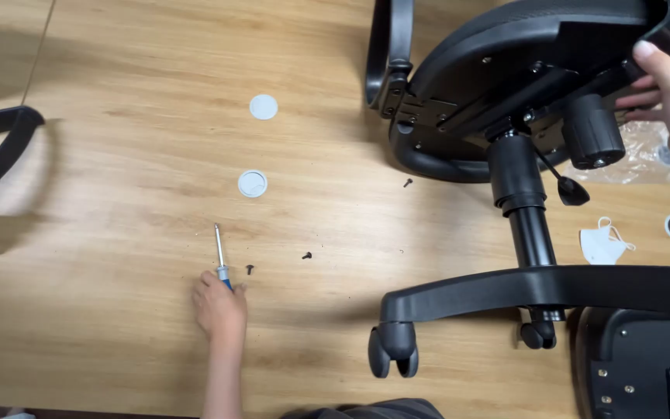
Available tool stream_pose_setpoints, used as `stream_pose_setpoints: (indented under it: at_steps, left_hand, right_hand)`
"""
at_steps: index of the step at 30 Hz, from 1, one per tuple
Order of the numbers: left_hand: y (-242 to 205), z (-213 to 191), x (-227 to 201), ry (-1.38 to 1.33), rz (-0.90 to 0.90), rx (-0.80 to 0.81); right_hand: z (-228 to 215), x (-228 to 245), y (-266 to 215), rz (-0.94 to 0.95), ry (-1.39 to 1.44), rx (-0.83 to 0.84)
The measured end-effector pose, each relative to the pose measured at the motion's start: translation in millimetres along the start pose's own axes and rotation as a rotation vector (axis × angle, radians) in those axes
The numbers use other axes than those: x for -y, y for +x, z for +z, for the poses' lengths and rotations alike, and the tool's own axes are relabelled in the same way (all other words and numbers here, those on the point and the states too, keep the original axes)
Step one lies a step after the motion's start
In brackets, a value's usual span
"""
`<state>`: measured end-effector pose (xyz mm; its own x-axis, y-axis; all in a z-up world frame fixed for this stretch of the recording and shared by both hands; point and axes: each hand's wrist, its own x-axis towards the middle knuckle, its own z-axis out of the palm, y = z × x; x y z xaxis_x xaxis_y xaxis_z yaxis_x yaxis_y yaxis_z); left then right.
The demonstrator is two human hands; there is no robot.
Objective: The person assembles an office chair on a wooden table, using a screwdriver to drive screws that fasten the seat mechanism to the chair base. They hold the seat steady with one hand while tightening screws, repositioning the chair to reach different screw holes, and picking up loose screws from the table.
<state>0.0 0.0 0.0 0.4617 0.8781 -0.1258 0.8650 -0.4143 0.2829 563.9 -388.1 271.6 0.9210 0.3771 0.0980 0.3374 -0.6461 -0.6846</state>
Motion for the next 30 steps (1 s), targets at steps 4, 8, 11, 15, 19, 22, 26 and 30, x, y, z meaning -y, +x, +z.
stream_pose_setpoints:
  at_steps: [4, 8, 11, 15, 19, 22, 26, 30]
  left_hand:
    - [5, 40, 46, -0.049, -0.024, 0.029]
    - [2, 50, 53, -0.261, -0.099, 0.225]
    - [2, 71, 72, -0.302, -0.088, 0.15]
    - [-2, 52, 51, -0.442, -0.063, 0.008]
    - [-13, -23, -41, -0.901, -0.126, 0.178]
    - [-18, -63, -105, -1.175, 0.059, 0.383]
    - [-38, -112, -176, -1.336, 0.226, 0.539]
    - [-61, -142, -204, -1.449, 0.387, 0.501]
  right_hand:
    - [-1, 25, -13, 0.045, 0.144, -0.027]
    - [7, 45, -22, 0.137, 0.23, -0.03]
    - [19, 51, -21, 0.154, 0.247, -0.081]
    - [27, 53, -15, 0.177, 0.204, -0.122]
    - [24, 52, -32, 0.21, 0.209, -0.137]
    - [18, 66, -81, 0.079, 0.257, -0.21]
    - [22, 71, -191, 0.088, 0.636, -0.363]
    - [51, 78, -312, 0.086, 0.607, -0.764]
